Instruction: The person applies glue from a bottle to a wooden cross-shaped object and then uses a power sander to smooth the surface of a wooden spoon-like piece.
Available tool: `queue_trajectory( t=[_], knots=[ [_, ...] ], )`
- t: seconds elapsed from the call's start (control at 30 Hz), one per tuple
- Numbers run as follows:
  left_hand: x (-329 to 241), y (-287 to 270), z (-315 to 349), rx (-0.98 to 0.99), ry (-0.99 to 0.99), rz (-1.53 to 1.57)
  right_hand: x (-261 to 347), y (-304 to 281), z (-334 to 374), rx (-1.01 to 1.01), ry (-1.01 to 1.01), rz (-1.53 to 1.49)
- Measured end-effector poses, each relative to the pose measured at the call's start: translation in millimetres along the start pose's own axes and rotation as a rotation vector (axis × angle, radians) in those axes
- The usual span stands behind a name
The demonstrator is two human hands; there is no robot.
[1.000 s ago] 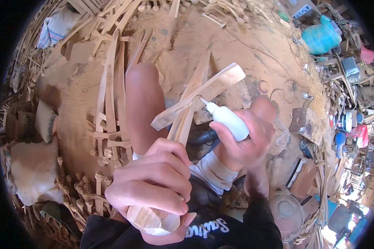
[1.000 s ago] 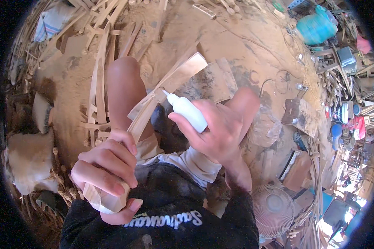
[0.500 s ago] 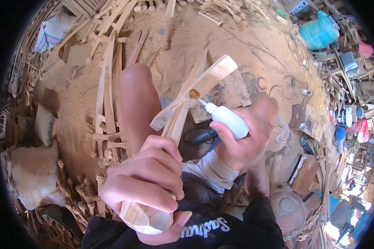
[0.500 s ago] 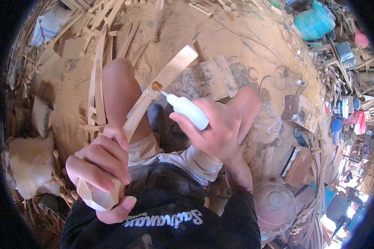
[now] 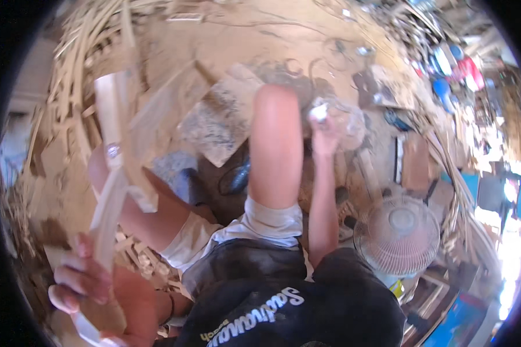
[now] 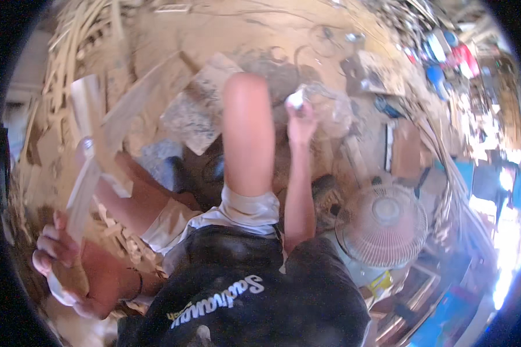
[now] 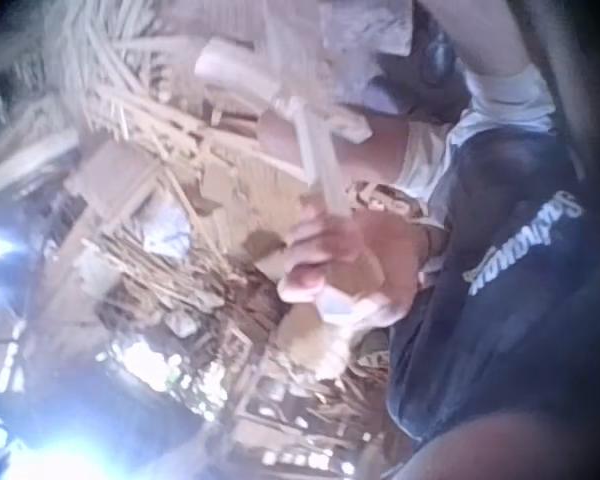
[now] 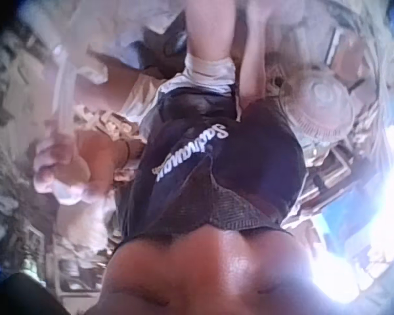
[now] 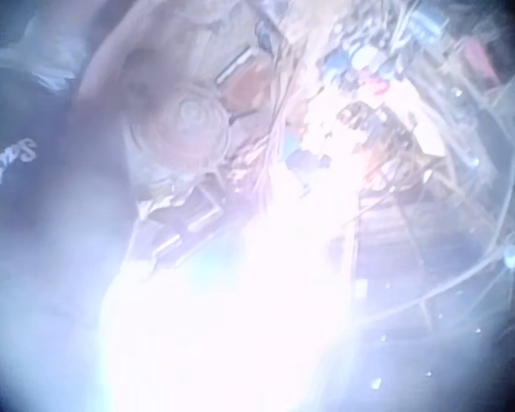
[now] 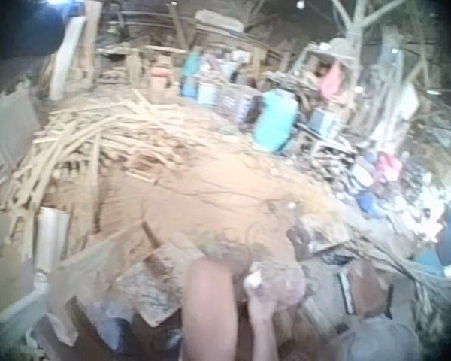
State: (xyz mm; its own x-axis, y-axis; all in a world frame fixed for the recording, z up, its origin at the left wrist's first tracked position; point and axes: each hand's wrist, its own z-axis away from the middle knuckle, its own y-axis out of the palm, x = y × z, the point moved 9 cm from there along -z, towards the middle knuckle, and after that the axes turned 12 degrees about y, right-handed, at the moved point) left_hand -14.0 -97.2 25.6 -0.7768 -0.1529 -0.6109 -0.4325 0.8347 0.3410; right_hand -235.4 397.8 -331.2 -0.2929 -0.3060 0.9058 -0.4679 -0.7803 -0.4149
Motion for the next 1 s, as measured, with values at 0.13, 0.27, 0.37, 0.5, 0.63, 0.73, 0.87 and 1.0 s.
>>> queue_trajectory(
  t=[0.13,0.27,0.37,0.5,0.63,0.73,0.87,1.0],
  knots=[
    [13,8,-5,-0.048,0.012,-0.073,-156,-19,-42,-0.153,0.013,0.423],
    [18,23,-9,0.080,-0.009,-0.023,-187,11,-33,-0.075,0.179,0.479],
    [26,9,-16,0.149,-0.074,0.074,-193,19,-21,-0.108,0.179,0.474],
    [33,-7,-21,0.172,-0.113,0.134,-184,-22,-81,-0.391,0.135,0.922],
    [51,26,-22,0.154,-0.083,0.003,-191,-31,-156,-0.175,0.220,1.222],
    [67,69,-21,0.398,-0.118,0.044,-205,-53,-186,-0.123,0.247,1.357],
    [55,79,-27,0.583,-0.135,0.127,-208,-24,-193,-0.075,0.239,1.400],
    [56,74,-17,0.472,-0.112,0.142,-182,-42,-221,-0.154,0.154,1.349]
  ],
)
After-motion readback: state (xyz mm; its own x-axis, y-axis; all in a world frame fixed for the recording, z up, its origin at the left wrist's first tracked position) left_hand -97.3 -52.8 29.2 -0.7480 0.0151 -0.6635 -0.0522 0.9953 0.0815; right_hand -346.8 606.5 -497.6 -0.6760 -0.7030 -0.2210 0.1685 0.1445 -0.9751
